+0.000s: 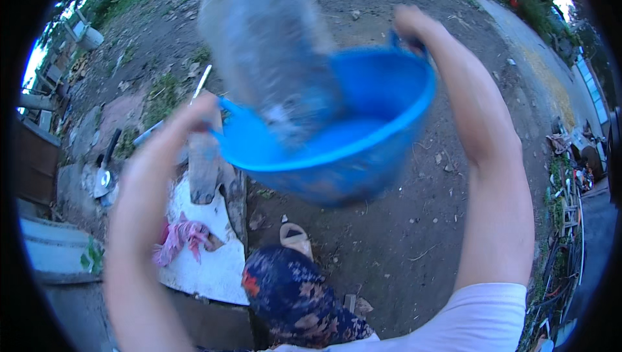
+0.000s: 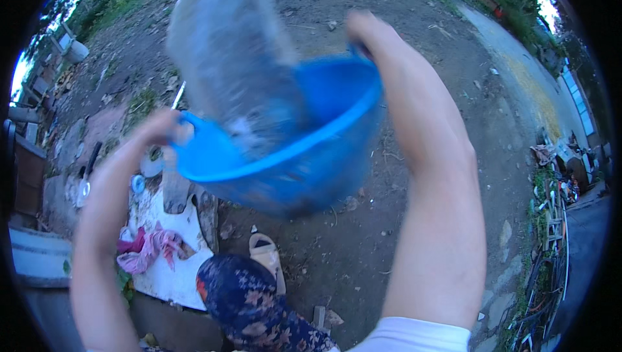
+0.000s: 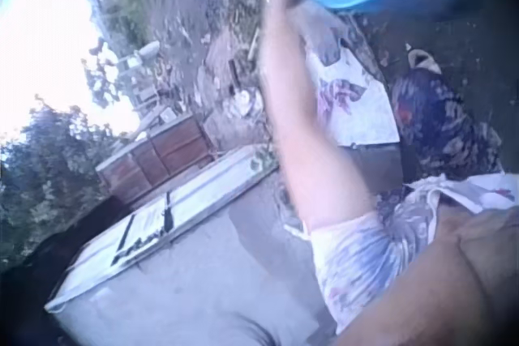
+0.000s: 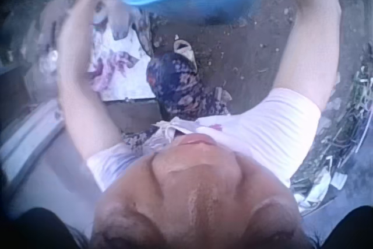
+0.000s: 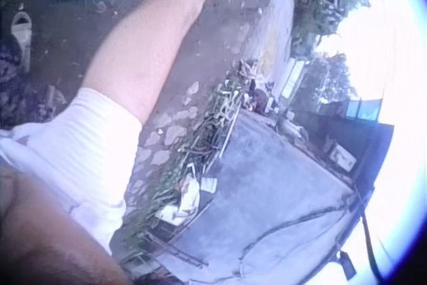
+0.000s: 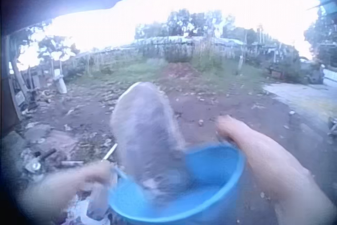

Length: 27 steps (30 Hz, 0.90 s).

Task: The person washes clothes by hand in a blue basin outdoors. They scrub and rinse a pink garment, wring it out, and then add more clothes to the basin to continue washing.

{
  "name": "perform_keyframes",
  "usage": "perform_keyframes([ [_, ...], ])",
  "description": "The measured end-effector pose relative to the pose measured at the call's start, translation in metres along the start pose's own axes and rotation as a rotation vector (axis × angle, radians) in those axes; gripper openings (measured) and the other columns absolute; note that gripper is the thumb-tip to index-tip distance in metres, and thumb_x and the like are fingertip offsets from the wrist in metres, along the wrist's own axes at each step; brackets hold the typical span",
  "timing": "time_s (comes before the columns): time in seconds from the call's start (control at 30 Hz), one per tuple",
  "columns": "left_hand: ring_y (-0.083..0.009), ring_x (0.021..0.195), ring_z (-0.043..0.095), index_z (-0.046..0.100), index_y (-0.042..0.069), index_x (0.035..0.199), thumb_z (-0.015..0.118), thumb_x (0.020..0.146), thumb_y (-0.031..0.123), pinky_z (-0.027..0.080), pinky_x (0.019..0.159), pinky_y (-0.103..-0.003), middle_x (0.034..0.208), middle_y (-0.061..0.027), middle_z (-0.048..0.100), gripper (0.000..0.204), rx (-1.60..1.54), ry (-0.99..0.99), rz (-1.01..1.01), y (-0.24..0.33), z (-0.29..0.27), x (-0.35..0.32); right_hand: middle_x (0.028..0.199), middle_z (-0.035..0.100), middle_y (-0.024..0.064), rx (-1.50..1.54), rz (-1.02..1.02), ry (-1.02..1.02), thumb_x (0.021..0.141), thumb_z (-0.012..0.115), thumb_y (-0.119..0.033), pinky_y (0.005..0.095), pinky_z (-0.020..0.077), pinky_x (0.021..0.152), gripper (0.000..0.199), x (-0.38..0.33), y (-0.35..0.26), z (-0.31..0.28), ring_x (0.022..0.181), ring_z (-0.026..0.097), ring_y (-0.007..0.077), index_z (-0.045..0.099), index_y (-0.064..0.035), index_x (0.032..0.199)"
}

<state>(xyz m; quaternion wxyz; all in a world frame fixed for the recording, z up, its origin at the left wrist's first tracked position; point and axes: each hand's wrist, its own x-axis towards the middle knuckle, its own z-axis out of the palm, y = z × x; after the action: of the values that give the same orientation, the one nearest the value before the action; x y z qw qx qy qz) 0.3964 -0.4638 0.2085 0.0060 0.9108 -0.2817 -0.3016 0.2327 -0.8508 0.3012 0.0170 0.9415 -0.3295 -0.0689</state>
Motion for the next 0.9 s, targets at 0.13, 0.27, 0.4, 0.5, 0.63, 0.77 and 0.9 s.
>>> perform_keyframes([
  [0.13,-0.0176,0.066,0.06,0.066,0.007,0.094,0.053,0.08,0.009,0.05,0.057,-0.033,0.077,-0.0092,0.064,0.019,-0.537,-0.472,0.026,0.102,0.193,0.027,0.077,0.068,0.0155,-0.393,0.045,-0.369,0.076,0.056,0.001,0.0381,0.0543,0.062,0.013,-0.078,0.091,0.069,0.069,0.068,0.0252,0.069,0.0025,0.076],
  [0.27,-0.017,0.043,0.051,0.057,0.0,0.065,0.044,0.08,0.004,0.038,0.037,-0.031,0.055,-0.012,0.053,0.019,-0.36,-0.986,0.227,0.173,0.284,-0.005,0.078,0.068,0.0155,-0.412,0.482,-0.947,0.079,0.055,-0.007,0.0373,0.0541,0.062,0.016,-0.145,0.199,0.146,0.069,0.068,0.026,0.069,0.0005,0.083],
  [0.4,-0.0213,0.051,0.06,0.062,-0.004,0.07,0.051,0.079,0.007,0.047,0.042,-0.034,0.061,-0.0135,0.06,0.018,-0.532,-0.685,0.238,0.143,0.275,0.015,0.081,0.068,0.017,-0.395,0.301,-0.784,0.081,0.051,-0.009,0.0402,0.0537,0.06,0.02,-0.124,0.199,0.14,0.068,0.067,0.0274,0.068,0.002,0.084],
  [0.5,-0.0228,0.055,0.063,0.067,0.002,0.08,0.05,0.079,0.008,0.049,0.045,-0.036,0.065,-0.0153,0.062,0.018,-0.603,-0.394,0.289,0.128,0.189,0.046,0.079,0.066,0.0162,-0.515,0.151,-0.504,0.075,0.058,-0.002,0.0395,0.0538,0.059,0.016,-0.068,0.172,0.057,0.069,0.067,0.0275,0.067,-0.0016,0.088],
  [0.63,-0.011,0.043,0.048,0.058,0.011,0.102,0.041,0.087,0.01,0.034,0.034,-0.025,0.065,-0.0051,0.055,0.023,-0.963,-0.442,0.196,0.102,0.166,0.029,0.07,0.065,0.0187,-0.341,0.237,-0.226,0.077,0.051,0.001,0.0408,0.0513,0.045,0.015,-0.045,0.076,-0.019,0.056,0.066,0.0282,0.063,0.0041,0.071],
  [0.77,-0.0089,0.043,0.046,0.058,0.014,0.101,0.039,0.085,0.01,0.033,0.034,-0.026,0.062,-0.0025,0.053,0.025,-0.824,-1.023,0.281,0.112,0.279,-0.012,0.076,0.066,0.0191,-0.686,0.312,-0.784,0.078,0.047,0.003,0.0389,0.0534,0.054,0.018,-0.045,0.055,0.045,0.067,0.067,0.0257,0.065,0.0048,0.081],
  [0.9,-0.0125,0.041,0.048,0.056,0.01,0.088,0.035,0.086,0.009,0.035,0.033,-0.028,0.055,-0.0064,0.053,0.022,-1.051,-0.853,0.026,0.058,0.336,-0.015,0.075,0.065,0.0189,-0.565,0.083,-0.693,0.079,0.045,0.004,0.0387,0.0526,0.05,0.019,-0.032,-0.015,0.111,0.062,0.066,0.0259,0.063,0.0063,0.085],
])
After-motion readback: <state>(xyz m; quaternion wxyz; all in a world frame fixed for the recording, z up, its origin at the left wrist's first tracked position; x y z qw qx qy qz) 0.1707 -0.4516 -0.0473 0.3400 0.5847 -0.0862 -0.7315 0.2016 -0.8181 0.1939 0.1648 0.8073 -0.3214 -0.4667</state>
